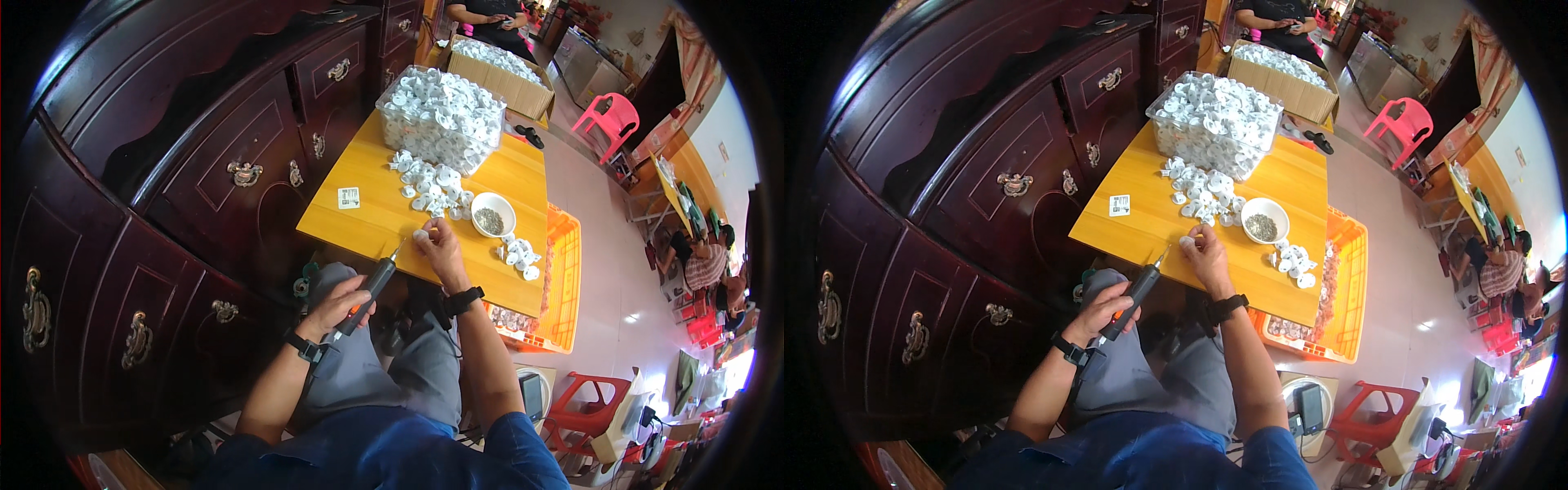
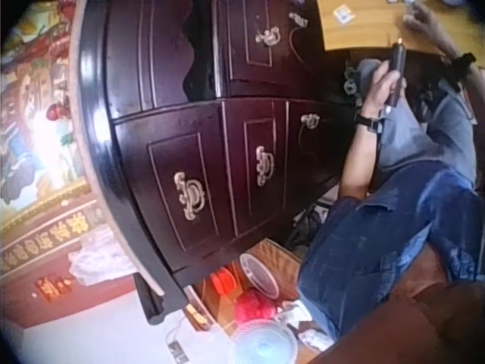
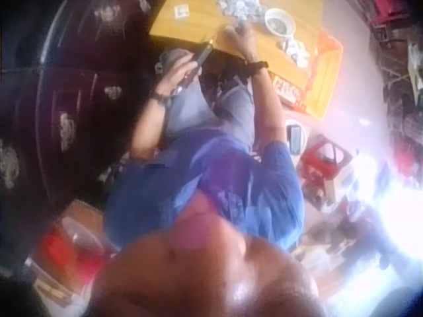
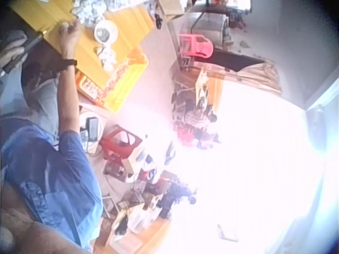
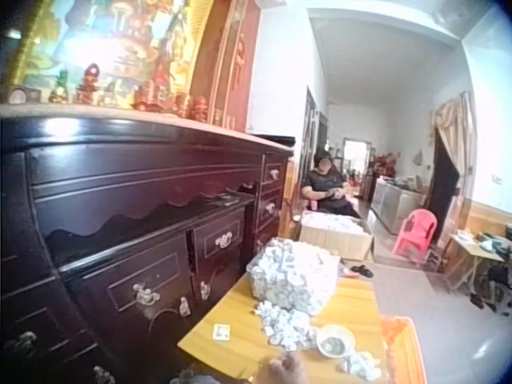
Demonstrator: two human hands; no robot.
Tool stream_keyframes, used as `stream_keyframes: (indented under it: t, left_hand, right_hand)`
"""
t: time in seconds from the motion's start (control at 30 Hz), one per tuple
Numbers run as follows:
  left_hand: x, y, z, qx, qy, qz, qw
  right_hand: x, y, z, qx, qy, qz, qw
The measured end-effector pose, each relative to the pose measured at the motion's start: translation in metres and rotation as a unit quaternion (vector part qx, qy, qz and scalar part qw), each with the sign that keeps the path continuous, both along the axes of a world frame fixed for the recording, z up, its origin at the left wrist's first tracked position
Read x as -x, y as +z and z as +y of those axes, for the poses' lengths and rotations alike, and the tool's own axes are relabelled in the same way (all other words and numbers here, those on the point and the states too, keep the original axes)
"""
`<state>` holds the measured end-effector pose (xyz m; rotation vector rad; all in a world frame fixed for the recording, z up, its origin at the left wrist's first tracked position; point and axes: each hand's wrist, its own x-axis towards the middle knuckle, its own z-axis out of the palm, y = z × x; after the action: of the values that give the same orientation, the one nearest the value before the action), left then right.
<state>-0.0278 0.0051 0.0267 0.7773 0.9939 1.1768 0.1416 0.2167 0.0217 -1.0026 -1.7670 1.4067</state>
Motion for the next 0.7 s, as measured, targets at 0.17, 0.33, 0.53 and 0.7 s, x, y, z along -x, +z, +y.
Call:
stream_keyframes:
  t: [0.17,0.33,0.53,0.7]
  left_hand:
    - [-0.004,0.003,0.004,0.01,-0.014,0.01,1.0]
    - [-0.007,0.0,0.007,0.013,-0.007,0.022,1.0]
    - [-0.01,0.002,0.011,0.021,-0.006,0.027,0.999]
    - [-0.011,0.006,0.011,0.03,-0.001,0.022,0.999]
  right_hand:
    - [0.002,-0.009,-0.005,0.073,0.022,0.081,0.994]
    - [0.005,-0.015,-0.007,0.112,0.019,0.128,0.985]
    - [0.003,-0.015,-0.008,0.099,0.031,0.119,0.987]
    - [0.003,-0.017,-0.009,0.083,0.028,0.116,0.989]
